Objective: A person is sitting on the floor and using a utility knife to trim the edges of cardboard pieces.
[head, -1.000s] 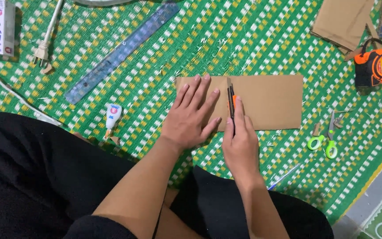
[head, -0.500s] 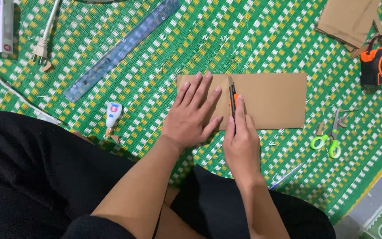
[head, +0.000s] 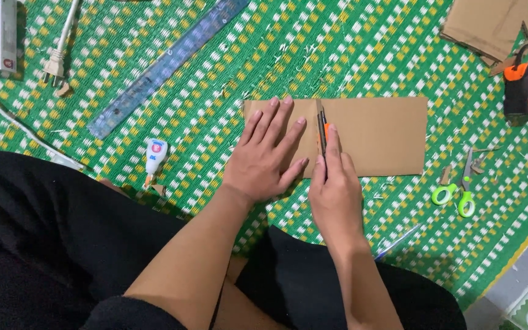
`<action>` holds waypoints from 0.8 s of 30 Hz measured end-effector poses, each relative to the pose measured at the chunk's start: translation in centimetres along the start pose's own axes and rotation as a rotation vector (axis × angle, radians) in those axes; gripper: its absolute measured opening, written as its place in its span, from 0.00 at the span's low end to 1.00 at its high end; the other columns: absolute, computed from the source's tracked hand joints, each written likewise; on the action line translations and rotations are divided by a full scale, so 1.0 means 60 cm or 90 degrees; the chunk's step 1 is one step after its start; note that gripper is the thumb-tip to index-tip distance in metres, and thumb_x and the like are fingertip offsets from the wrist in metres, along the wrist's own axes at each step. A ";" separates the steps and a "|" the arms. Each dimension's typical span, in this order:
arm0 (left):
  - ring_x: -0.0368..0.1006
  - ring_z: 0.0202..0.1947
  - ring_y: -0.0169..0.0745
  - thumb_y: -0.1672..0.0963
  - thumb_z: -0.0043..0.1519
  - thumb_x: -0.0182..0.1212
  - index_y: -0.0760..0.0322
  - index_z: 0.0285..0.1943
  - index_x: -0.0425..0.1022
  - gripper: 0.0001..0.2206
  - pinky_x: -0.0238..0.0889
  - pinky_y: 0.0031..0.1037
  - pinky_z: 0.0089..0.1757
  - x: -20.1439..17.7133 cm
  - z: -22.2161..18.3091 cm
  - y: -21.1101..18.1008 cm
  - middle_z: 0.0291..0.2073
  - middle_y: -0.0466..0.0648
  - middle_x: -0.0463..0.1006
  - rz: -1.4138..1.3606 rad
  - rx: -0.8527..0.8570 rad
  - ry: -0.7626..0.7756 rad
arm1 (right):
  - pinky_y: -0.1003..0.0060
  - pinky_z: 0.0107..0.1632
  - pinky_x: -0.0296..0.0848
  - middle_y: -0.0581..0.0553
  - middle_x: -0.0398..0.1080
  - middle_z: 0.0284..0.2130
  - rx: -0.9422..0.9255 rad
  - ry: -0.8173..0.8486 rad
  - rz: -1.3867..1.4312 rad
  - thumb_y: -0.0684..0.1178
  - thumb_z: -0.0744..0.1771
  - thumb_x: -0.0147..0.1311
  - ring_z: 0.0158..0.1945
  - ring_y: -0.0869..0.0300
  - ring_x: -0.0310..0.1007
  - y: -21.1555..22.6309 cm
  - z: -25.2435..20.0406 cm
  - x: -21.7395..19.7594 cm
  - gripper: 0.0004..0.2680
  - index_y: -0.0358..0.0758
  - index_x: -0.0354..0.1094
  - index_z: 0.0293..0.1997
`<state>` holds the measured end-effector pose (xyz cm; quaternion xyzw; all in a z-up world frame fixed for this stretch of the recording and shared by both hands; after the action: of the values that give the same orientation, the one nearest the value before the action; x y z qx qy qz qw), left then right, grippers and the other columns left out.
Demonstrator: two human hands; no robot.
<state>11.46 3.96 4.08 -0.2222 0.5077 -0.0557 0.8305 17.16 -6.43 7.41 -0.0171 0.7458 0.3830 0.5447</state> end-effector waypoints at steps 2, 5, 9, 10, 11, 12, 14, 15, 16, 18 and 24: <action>0.51 0.77 0.56 0.42 0.69 0.50 0.54 0.75 0.64 0.29 0.39 0.45 0.71 -0.001 0.001 0.001 0.76 0.56 0.57 0.002 0.000 -0.001 | 0.44 0.45 0.77 0.24 0.68 0.51 0.004 0.009 -0.011 0.45 0.73 0.41 0.56 0.29 0.70 0.002 0.001 -0.003 0.20 0.38 0.50 0.77; 0.51 0.77 0.56 0.42 0.69 0.50 0.54 0.75 0.64 0.29 0.39 0.44 0.71 -0.001 0.000 0.001 0.76 0.56 0.57 0.001 0.000 0.000 | 0.43 0.46 0.77 0.24 0.69 0.50 0.030 0.048 -0.033 0.45 0.72 0.40 0.56 0.30 0.70 0.012 0.008 -0.013 0.20 0.38 0.49 0.77; 0.51 0.77 0.56 0.42 0.69 0.49 0.54 0.76 0.63 0.29 0.39 0.45 0.71 0.000 0.000 0.000 0.76 0.56 0.57 0.002 0.003 0.006 | 0.43 0.47 0.76 0.24 0.70 0.49 0.060 0.102 -0.083 0.46 0.72 0.40 0.57 0.31 0.70 0.018 0.020 -0.016 0.21 0.38 0.49 0.78; 0.51 0.77 0.56 0.42 0.69 0.49 0.54 0.76 0.63 0.29 0.39 0.45 0.71 -0.001 0.000 0.000 0.76 0.56 0.57 0.002 0.002 0.006 | 0.43 0.47 0.76 0.24 0.70 0.49 0.060 0.103 -0.084 0.46 0.72 0.40 0.57 0.31 0.70 0.018 0.025 -0.019 0.21 0.38 0.49 0.78; 0.51 0.77 0.56 0.42 0.69 0.49 0.54 0.75 0.63 0.29 0.40 0.45 0.71 -0.001 0.000 0.000 0.76 0.56 0.57 0.000 0.001 0.004 | 0.42 0.46 0.76 0.23 0.70 0.47 0.053 0.111 -0.103 0.46 0.72 0.40 0.55 0.30 0.71 0.020 0.029 -0.019 0.21 0.37 0.50 0.77; 0.51 0.77 0.56 0.42 0.69 0.50 0.54 0.75 0.63 0.29 0.40 0.44 0.71 -0.002 -0.001 0.000 0.76 0.56 0.57 -0.001 0.001 0.002 | 0.40 0.45 0.75 0.22 0.71 0.46 0.047 0.120 -0.122 0.46 0.72 0.41 0.54 0.30 0.72 0.021 0.033 -0.020 0.21 0.36 0.51 0.77; 0.51 0.77 0.56 0.42 0.69 0.50 0.54 0.75 0.64 0.29 0.40 0.44 0.71 -0.002 0.000 0.000 0.76 0.56 0.57 -0.002 0.001 0.001 | 0.41 0.45 0.76 0.22 0.71 0.45 0.050 0.134 -0.117 0.46 0.72 0.41 0.54 0.30 0.72 0.026 0.040 -0.027 0.21 0.36 0.51 0.77; 0.52 0.77 0.56 0.42 0.68 0.50 0.54 0.75 0.64 0.29 0.40 0.44 0.71 -0.003 0.000 0.000 0.76 0.56 0.57 -0.003 0.001 0.000 | 0.42 0.45 0.76 0.22 0.72 0.45 0.054 0.148 -0.112 0.46 0.72 0.40 0.54 0.31 0.72 0.028 0.044 -0.029 0.21 0.36 0.51 0.77; 0.52 0.77 0.56 0.42 0.68 0.50 0.54 0.75 0.64 0.29 0.40 0.44 0.71 -0.002 0.000 0.001 0.76 0.56 0.57 -0.003 0.000 0.000 | 0.42 0.45 0.76 0.22 0.72 0.45 0.053 0.149 -0.113 0.46 0.72 0.40 0.54 0.31 0.72 0.033 0.046 -0.034 0.21 0.36 0.51 0.77; 0.52 0.77 0.56 0.42 0.69 0.50 0.54 0.75 0.63 0.28 0.40 0.45 0.71 -0.003 0.000 0.000 0.76 0.57 0.56 -0.006 0.007 -0.003 | 0.36 0.49 0.72 0.17 0.70 0.47 0.088 0.174 -0.100 0.46 0.71 0.42 0.57 0.28 0.69 0.035 0.048 -0.039 0.21 0.34 0.52 0.76; 0.53 0.77 0.57 0.42 0.69 0.49 0.55 0.74 0.65 0.28 0.40 0.45 0.71 -0.006 0.001 -0.001 0.76 0.57 0.58 -0.004 0.009 -0.009 | 0.40 0.51 0.72 0.20 0.71 0.49 0.136 0.215 -0.105 0.47 0.71 0.39 0.59 0.32 0.69 0.021 0.040 -0.036 0.22 0.36 0.51 0.77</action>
<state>11.33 4.03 4.43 -0.2183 0.5006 -0.0599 0.8356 19.42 -4.99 9.63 -0.0840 0.8589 0.2479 0.4401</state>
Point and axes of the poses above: each hand's wrist, its own z-axis towards the middle knuckle, its own x-axis out of the palm, y = z × x, the point moved 10 cm from there along z, towards the middle knuckle
